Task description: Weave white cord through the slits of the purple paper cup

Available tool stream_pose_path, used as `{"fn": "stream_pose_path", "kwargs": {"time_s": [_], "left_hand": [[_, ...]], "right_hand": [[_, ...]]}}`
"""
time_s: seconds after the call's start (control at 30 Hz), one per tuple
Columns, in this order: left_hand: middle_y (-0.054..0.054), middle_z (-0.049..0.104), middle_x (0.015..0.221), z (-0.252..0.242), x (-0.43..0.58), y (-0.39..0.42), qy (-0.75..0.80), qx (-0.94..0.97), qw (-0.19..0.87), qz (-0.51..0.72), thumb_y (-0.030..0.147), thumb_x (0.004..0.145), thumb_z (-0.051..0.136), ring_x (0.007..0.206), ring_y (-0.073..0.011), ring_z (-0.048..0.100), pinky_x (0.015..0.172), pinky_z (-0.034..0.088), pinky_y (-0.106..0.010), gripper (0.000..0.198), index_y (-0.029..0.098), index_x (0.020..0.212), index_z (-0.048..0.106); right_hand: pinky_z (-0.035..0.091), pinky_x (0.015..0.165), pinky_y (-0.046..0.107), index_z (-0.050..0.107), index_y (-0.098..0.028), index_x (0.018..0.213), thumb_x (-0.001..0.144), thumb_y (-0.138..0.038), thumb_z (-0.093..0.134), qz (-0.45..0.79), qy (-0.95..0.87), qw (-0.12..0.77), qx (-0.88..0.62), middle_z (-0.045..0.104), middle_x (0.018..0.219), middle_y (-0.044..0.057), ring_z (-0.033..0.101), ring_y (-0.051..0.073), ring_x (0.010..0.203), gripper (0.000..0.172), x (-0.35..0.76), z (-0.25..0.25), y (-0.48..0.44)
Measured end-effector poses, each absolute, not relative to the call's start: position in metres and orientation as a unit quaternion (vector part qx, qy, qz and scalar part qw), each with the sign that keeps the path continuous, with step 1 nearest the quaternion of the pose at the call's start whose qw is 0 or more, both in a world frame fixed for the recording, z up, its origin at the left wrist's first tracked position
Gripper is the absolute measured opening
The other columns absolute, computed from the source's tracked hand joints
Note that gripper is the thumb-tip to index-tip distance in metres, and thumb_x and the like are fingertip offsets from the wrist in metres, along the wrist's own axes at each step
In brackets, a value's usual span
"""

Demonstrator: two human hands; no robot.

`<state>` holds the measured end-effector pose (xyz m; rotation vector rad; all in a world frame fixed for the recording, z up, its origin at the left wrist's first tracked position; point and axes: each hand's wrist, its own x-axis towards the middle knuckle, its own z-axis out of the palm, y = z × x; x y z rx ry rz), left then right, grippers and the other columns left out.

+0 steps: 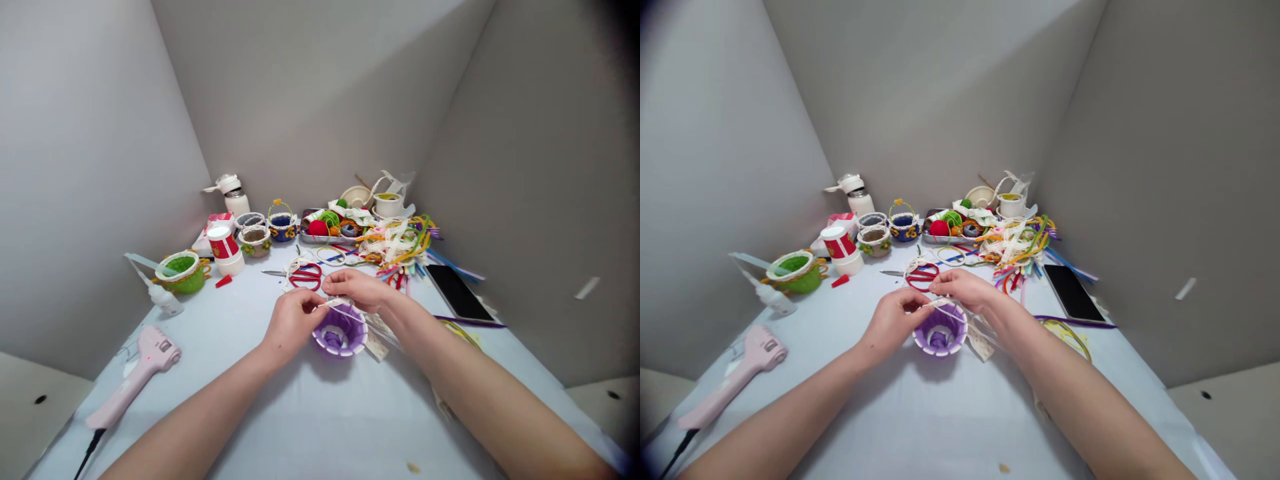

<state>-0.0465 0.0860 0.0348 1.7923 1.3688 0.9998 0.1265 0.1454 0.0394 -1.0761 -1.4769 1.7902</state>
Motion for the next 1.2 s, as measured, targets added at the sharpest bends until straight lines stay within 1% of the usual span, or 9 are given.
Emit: {"fn": "stream_pose_path", "kwargs": {"time_s": [0.13, 0.33, 0.43, 0.53, 0.63, 0.73, 0.9, 1.03, 1.2], "left_hand": [[-0.002, 0.071, 0.073, 0.038, -0.048, 0.087, 0.512, 0.7, 0.329, 0.375, 0.021, 0.074, 0.065, 0.067, -0.0139, 0.06, 0.063, 0.045, -0.023, 0.008, 0.017, 0.072, 0.071], [-0.003, 0.071, 0.073, 0.041, -0.048, 0.087, 0.512, 0.692, 0.353, 0.366, 0.023, 0.074, 0.064, 0.066, -0.0144, 0.061, 0.061, 0.046, -0.023, 0.009, 0.016, 0.072, 0.07], [-0.003, 0.07, 0.072, 0.041, -0.048, 0.087, 0.51, 0.691, 0.366, 0.359, 0.023, 0.074, 0.063, 0.064, -0.014, 0.061, 0.059, 0.046, -0.023, 0.01, 0.016, 0.072, 0.069], [-0.002, 0.07, 0.071, 0.041, -0.05, 0.087, 0.513, 0.687, 0.37, 0.358, 0.024, 0.074, 0.063, 0.063, -0.0139, 0.061, 0.058, 0.046, -0.023, 0.01, 0.016, 0.073, 0.07], [-0.002, 0.07, 0.072, 0.041, -0.051, 0.087, 0.514, 0.689, 0.368, 0.355, 0.023, 0.073, 0.063, 0.064, -0.0141, 0.062, 0.059, 0.046, -0.023, 0.01, 0.016, 0.073, 0.07], [-0.002, 0.07, 0.072, 0.04, -0.051, 0.088, 0.51, 0.686, 0.376, 0.357, 0.023, 0.074, 0.063, 0.065, -0.0145, 0.062, 0.06, 0.047, -0.023, 0.01, 0.016, 0.073, 0.07], [-0.003, 0.071, 0.074, 0.039, -0.05, 0.088, 0.509, 0.682, 0.377, 0.365, 0.025, 0.074, 0.063, 0.065, -0.0144, 0.062, 0.059, 0.047, -0.023, 0.011, 0.016, 0.075, 0.07], [-0.002, 0.071, 0.075, 0.04, -0.05, 0.087, 0.503, 0.692, 0.37, 0.362, 0.025, 0.074, 0.063, 0.066, -0.0139, 0.062, 0.06, 0.046, -0.023, 0.011, 0.016, 0.075, 0.07], [-0.002, 0.071, 0.073, 0.04, -0.049, 0.087, 0.503, 0.696, 0.365, 0.36, 0.025, 0.075, 0.062, 0.064, -0.014, 0.061, 0.059, 0.046, -0.023, 0.012, 0.016, 0.075, 0.07]], "right_hand": [[0.034, 0.054, 0.021, 0.057, -0.014, 0.063, 0.062, -0.032, 0.079, 0.646, -0.492, 0.405, -0.42, 0.05, 0.058, -0.004, 0.039, 0.007, 0.054, 0.029, 0.13, 0.038, 0.151], [0.05, 0.074, 0.03, 0.047, -0.02, 0.077, 0.087, -0.026, 0.053, 0.653, -0.414, 0.471, -0.424, 0.058, 0.074, 0.001, 0.056, 0.013, 0.07, 0.013, 0.145, 0.059, 0.154], [0.046, 0.064, 0.025, 0.041, -0.021, 0.072, 0.088, -0.017, 0.049, 0.621, -0.391, 0.524, -0.433, 0.044, 0.062, -0.003, 0.043, 0.01, 0.054, 0.019, 0.172, 0.085, 0.158], [0.035, 0.054, 0.023, 0.029, -0.023, 0.068, 0.09, -0.017, 0.043, 0.451, -0.393, 0.651, -0.468, 0.03, 0.059, -0.007, 0.026, 0.009, 0.048, 0.028, 0.218, 0.118, 0.163], [0.033, 0.055, 0.025, 0.037, -0.024, 0.086, 0.095, -0.022, 0.028, 0.122, -0.33, 0.762, -0.544, 0.038, 0.07, -0.003, 0.03, 0.01, 0.052, 0.013, 0.255, 0.14, 0.162], [0.037, 0.06, 0.028, 0.05, -0.019, 0.103, 0.092, -0.035, 0.043, -0.01, -0.457, 0.65, -0.608, 0.054, 0.084, 0.006, 0.043, 0.013, 0.064, 0.021, 0.251, 0.138, 0.148], [0.036, 0.057, 0.025, 0.069, -0.02, 0.1, 0.083, -0.045, 0.057, 0.296, -0.772, 0.211, -0.522, 0.06, 0.072, 0.001, 0.049, 0.014, 0.063, 0.032, 0.184, 0.103, 0.122], [0.041, 0.066, 0.024, 0.071, -0.02, 0.096, 0.087, -0.038, 0.051, 0.39, -0.814, 0.13, -0.411, 0.066, 0.086, 0.001, 0.055, 0.014, 0.076, 0.028, 0.152, 0.088, 0.12], [0.035, 0.057, 0.021, 0.064, -0.017, 0.081, 0.081, -0.032, 0.057, 0.454, -0.793, 0.126, -0.386, 0.055, 0.068, -0.004, 0.046, 0.01, 0.062, 0.017, 0.148, 0.084, 0.13]]}}
